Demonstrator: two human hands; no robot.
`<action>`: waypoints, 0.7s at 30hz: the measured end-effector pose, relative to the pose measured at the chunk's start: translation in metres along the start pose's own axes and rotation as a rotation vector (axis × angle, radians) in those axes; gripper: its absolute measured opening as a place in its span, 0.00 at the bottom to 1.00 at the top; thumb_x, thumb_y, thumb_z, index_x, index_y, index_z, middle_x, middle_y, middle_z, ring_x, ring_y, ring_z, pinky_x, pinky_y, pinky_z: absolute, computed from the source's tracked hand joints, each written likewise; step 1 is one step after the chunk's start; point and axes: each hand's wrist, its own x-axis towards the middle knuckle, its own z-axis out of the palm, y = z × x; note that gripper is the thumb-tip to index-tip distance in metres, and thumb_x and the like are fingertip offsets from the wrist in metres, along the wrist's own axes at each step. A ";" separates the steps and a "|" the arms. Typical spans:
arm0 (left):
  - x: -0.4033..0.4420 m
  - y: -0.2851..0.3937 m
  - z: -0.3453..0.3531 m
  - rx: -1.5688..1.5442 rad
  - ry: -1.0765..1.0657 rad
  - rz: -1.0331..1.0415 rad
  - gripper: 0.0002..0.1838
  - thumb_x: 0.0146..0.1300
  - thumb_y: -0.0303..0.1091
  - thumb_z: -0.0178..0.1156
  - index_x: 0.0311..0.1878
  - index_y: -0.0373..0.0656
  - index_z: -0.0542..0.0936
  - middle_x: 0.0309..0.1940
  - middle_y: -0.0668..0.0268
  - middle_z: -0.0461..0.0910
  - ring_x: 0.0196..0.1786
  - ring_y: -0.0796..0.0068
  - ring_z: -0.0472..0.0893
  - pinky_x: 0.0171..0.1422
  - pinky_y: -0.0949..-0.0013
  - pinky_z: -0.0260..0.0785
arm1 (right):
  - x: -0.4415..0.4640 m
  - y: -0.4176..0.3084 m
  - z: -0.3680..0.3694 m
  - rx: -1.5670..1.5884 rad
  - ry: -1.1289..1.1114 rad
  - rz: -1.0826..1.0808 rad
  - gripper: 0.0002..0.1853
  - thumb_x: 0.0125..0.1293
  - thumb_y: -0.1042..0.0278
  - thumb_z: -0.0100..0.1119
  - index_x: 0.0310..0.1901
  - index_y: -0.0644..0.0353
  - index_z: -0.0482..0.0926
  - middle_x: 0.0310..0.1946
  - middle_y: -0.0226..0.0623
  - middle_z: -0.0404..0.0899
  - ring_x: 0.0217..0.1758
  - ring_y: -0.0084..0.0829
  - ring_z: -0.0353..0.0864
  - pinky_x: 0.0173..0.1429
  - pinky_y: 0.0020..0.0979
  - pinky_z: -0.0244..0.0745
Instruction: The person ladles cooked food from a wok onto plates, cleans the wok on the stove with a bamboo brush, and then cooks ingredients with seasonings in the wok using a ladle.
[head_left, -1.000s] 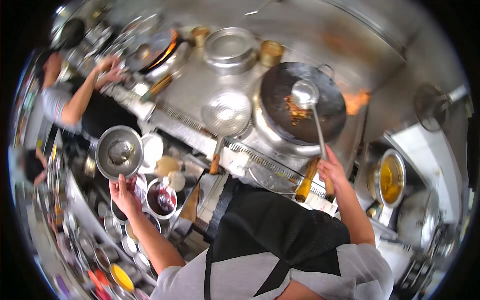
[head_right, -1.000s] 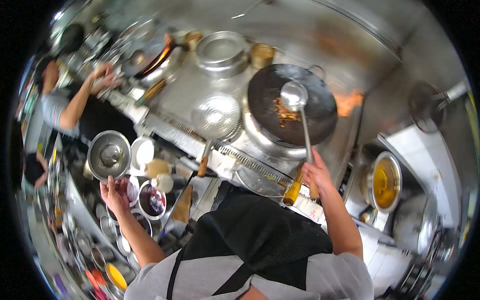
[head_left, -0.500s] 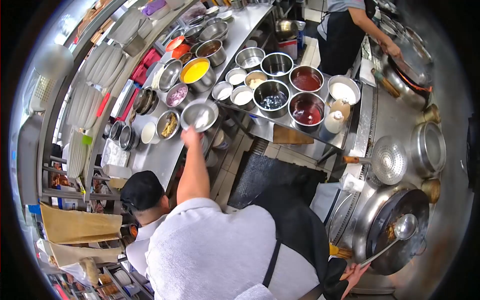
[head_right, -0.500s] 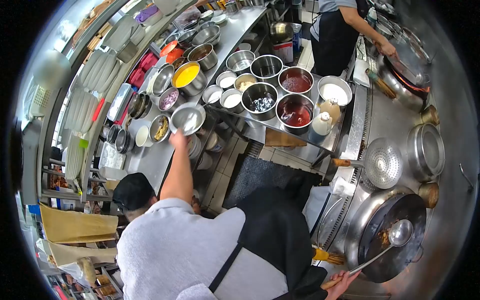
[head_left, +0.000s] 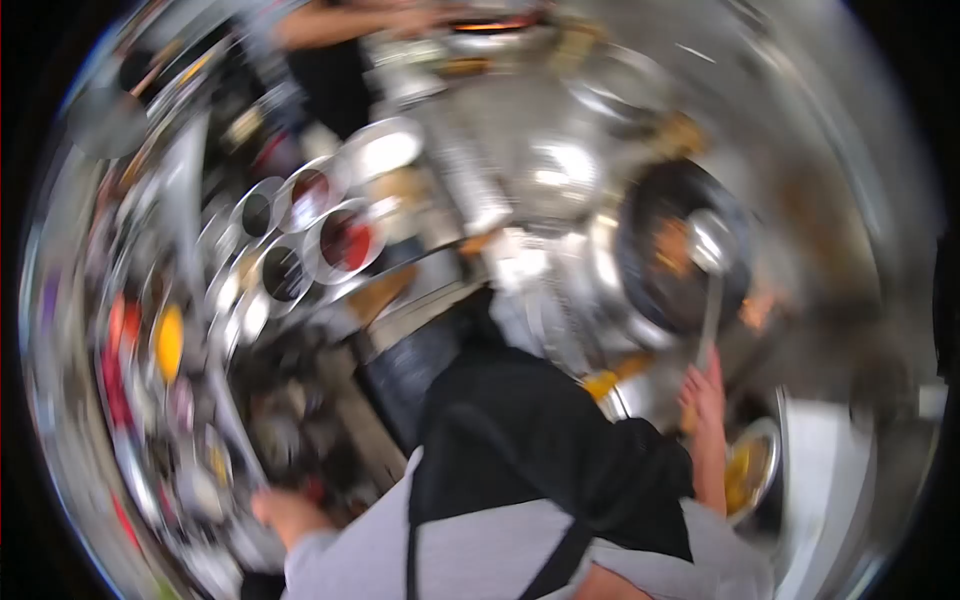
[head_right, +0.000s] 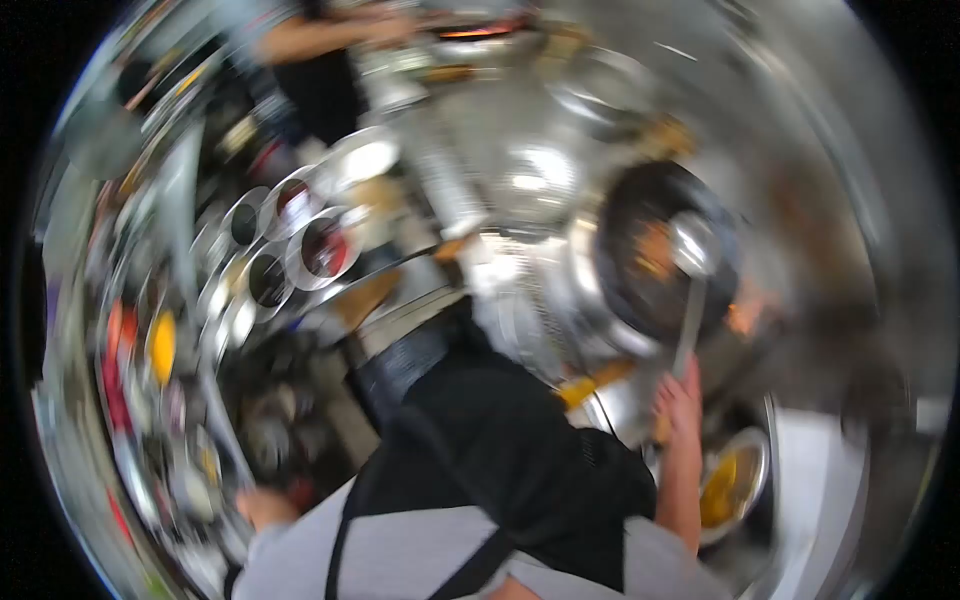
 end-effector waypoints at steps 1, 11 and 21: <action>0.011 -0.001 0.022 0.151 0.129 -0.015 0.30 0.62 0.61 0.55 0.51 0.41 0.80 0.50 0.55 0.79 0.56 0.55 0.79 0.58 0.56 0.70 | -0.020 -0.011 0.017 0.060 0.051 0.039 0.40 0.70 0.73 0.53 0.78 0.30 0.48 0.21 0.26 0.63 0.18 0.20 0.62 0.21 0.26 0.62; 0.179 0.211 -0.029 -1.462 -0.828 0.172 0.18 0.67 0.39 0.53 0.59 0.51 0.74 0.41 0.70 0.79 0.38 0.68 0.80 0.33 0.60 0.73 | 0.034 -0.012 0.002 -0.105 0.197 -0.066 0.43 0.69 0.78 0.49 0.79 0.33 0.42 0.25 0.32 0.70 0.18 0.24 0.67 0.23 0.30 0.68; 0.183 0.354 -0.208 -1.254 -0.595 0.862 0.22 0.69 0.35 0.56 0.64 0.41 0.70 0.46 0.64 0.80 0.36 0.71 0.82 0.32 0.69 0.74 | -0.044 0.008 0.033 -0.612 0.041 -0.042 0.45 0.63 0.78 0.49 0.79 0.36 0.44 0.34 0.44 0.79 0.21 0.29 0.75 0.28 0.35 0.73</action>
